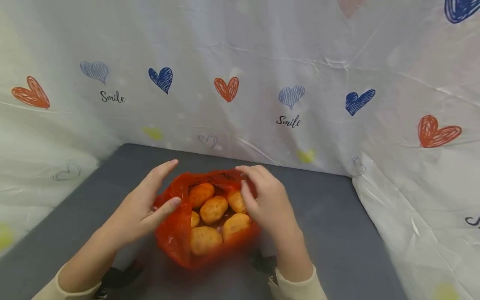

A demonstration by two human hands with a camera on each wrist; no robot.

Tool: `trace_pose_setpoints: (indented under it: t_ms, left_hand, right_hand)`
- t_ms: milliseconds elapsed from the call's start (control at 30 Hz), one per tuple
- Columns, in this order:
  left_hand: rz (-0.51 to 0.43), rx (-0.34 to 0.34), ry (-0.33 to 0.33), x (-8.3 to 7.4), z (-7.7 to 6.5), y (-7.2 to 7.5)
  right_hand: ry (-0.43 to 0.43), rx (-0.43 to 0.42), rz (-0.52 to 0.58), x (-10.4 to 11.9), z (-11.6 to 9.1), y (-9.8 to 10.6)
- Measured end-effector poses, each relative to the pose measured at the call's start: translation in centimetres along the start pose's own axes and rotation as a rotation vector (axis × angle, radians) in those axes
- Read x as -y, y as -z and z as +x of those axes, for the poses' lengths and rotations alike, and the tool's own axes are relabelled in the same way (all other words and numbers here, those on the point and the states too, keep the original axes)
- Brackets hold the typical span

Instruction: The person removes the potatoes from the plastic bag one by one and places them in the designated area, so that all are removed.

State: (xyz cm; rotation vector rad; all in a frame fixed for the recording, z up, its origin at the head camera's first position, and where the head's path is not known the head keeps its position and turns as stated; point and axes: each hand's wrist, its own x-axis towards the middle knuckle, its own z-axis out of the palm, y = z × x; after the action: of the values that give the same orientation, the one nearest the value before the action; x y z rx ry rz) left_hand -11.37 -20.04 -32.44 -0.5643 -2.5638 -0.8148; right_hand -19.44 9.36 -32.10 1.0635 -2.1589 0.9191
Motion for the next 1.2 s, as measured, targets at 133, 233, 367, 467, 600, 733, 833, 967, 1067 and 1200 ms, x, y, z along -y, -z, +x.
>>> trace_pose_setpoints:
  t_ms: [133, 233, 367, 467, 600, 733, 833, 967, 1067, 1200]
  left_hand:
    - [0.258, 0.005, -0.016, -0.5, -0.6, -0.1]
    - [0.343, 0.041, 0.004, -0.6, -0.8, -0.2]
    - [0.378, 0.099, 0.065, -0.5, -1.0, -0.1]
    - [0.383, 0.128, 0.108, -0.4, -1.0, 0.0]
    - [0.373, 0.148, 0.141, -0.3, -0.8, 0.1]
    - [0.367, 0.154, 0.143, -0.3, -0.7, 0.1]
    - [0.367, 0.153, 0.131, -0.4, -0.6, 0.0]
    - [0.363, 0.155, 0.119, -0.4, -0.4, -0.2]
    - [0.358, 0.159, 0.112, -0.5, -0.3, -0.3]
    - [0.355, 0.168, 0.098, -0.5, -0.2, -0.4]
  right_hand:
    - [-0.069, 0.264, 0.003, 0.7, 0.9, -1.9]
    - [-0.171, 0.452, -0.033, 0.6, 1.3, -3.1]
    - [-0.315, 0.603, -0.101, -0.2, 1.3, -4.5]
    - [-0.390, 0.644, -0.190, -1.0, 1.0, -5.2]
    - [-0.471, 0.643, -0.275, -2.4, 0.4, -6.4]
    - [-0.549, 0.634, -0.284, -3.6, -0.2, -7.5]
    - [-0.579, 0.623, -0.277, -4.3, -0.5, -8.0]
    - [-0.604, 0.623, -0.268, -5.0, -0.8, -8.5]
    - [-0.605, 0.618, -0.267, -5.2, -1.1, -8.7]
    - [-0.596, 0.601, -0.253, -5.1, -1.2, -8.5]
